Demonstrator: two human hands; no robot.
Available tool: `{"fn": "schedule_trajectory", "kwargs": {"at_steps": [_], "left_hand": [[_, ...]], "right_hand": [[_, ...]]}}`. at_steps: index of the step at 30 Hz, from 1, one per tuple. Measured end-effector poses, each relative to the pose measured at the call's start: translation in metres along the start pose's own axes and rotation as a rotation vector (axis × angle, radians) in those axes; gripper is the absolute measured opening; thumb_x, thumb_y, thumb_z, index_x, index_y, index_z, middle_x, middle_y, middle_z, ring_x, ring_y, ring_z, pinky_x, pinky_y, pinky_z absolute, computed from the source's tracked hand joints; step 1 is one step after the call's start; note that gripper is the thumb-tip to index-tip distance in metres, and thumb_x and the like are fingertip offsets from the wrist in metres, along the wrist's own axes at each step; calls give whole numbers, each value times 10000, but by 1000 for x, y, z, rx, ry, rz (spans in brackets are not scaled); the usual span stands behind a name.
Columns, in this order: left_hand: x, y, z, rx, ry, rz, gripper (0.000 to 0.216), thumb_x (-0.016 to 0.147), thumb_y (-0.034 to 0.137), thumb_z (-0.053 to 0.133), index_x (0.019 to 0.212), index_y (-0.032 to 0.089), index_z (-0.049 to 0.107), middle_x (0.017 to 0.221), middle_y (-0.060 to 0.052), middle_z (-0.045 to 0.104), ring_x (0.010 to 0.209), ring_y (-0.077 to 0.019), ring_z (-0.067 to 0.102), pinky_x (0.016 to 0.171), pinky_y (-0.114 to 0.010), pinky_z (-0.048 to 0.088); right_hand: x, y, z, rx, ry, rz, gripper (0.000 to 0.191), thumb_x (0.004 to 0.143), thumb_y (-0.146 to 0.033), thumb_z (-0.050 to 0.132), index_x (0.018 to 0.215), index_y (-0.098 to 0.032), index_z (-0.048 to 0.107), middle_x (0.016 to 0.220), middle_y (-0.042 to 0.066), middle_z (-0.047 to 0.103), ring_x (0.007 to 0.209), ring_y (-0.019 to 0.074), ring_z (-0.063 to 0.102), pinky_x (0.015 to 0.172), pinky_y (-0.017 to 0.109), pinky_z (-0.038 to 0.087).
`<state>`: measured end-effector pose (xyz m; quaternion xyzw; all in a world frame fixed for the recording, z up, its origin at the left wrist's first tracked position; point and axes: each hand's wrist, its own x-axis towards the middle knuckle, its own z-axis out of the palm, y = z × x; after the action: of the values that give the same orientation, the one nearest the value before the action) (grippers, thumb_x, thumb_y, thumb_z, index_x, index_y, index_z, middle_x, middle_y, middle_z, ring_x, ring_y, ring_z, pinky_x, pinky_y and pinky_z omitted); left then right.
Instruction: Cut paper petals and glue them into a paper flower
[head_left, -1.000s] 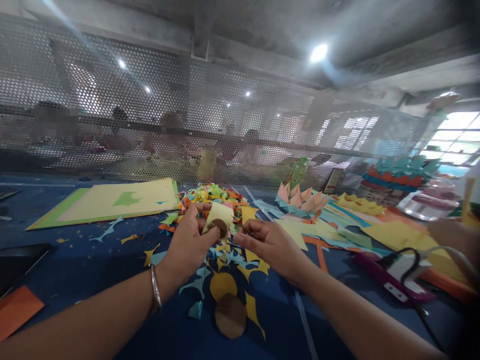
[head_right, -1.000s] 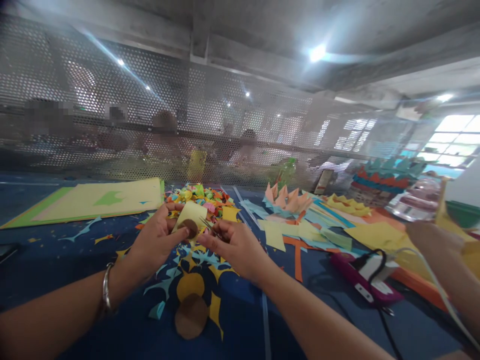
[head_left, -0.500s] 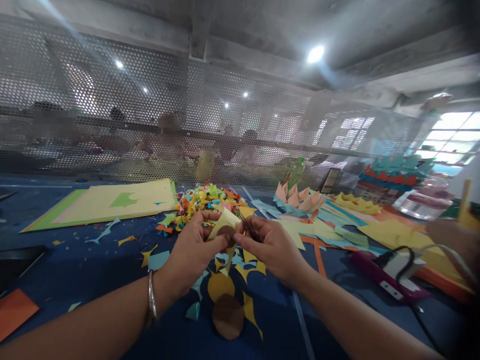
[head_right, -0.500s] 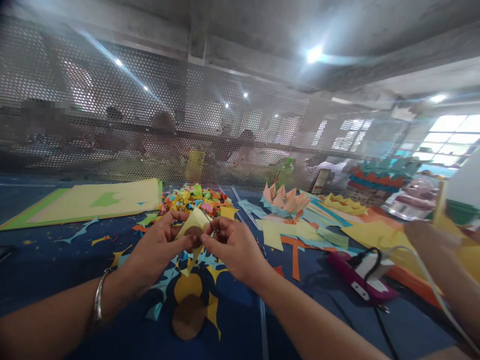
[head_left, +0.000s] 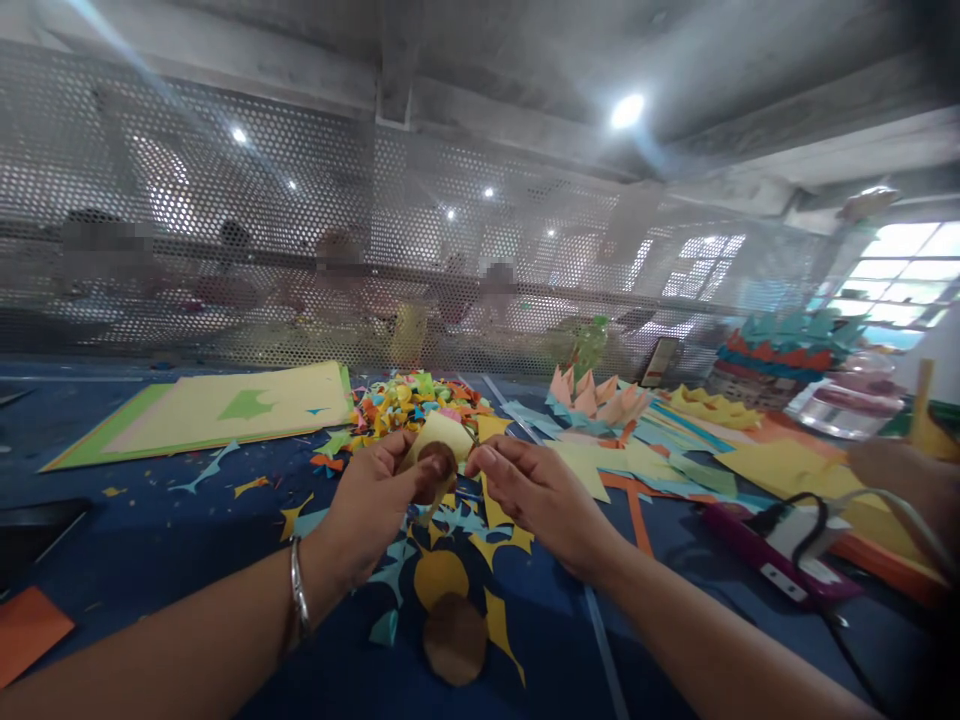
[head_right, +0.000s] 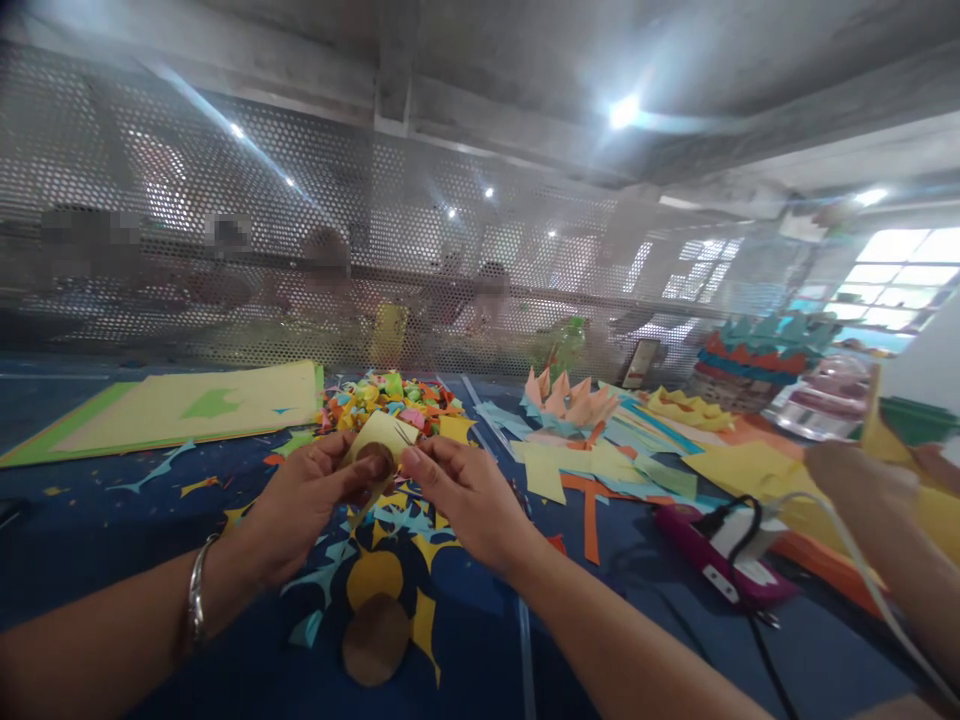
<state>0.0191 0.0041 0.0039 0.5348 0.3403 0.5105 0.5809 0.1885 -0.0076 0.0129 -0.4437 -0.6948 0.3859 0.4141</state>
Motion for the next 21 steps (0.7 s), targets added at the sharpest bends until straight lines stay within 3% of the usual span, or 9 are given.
{"fn": "schedule_trajectory", "kwargs": {"at_steps": [10, 14, 21], "left_hand": [[5, -6, -6, -25, 42, 92, 130, 755, 238, 646, 859, 164, 620, 781, -16, 631, 710, -118, 547, 692, -256, 418], [4, -7, -5, -55, 11, 88, 148, 749, 240, 649, 881, 176, 630, 817, -27, 649, 760, -141, 572, 760, -287, 431], [2, -2, -2, -69, 50, 99, 136, 728, 237, 663, 849, 179, 641, 793, -22, 654, 715, -132, 568, 735, -281, 441]], "right_hand": [[0, -1, 2, 75, -104, 142, 399, 878, -528, 426, 725, -180, 546, 475, -77, 307, 386, 61, 209, 367, 215, 152], [0, -1, 2, 105, -110, 172, 407, 864, -543, 440, 692, -184, 525, 472, -79, 286, 390, 64, 193, 366, 216, 132], [-1, -7, 2, 93, -97, 178, 425, 829, -571, 468, 671, -183, 532, 458, -87, 274, 392, 65, 173, 366, 217, 120]]}}
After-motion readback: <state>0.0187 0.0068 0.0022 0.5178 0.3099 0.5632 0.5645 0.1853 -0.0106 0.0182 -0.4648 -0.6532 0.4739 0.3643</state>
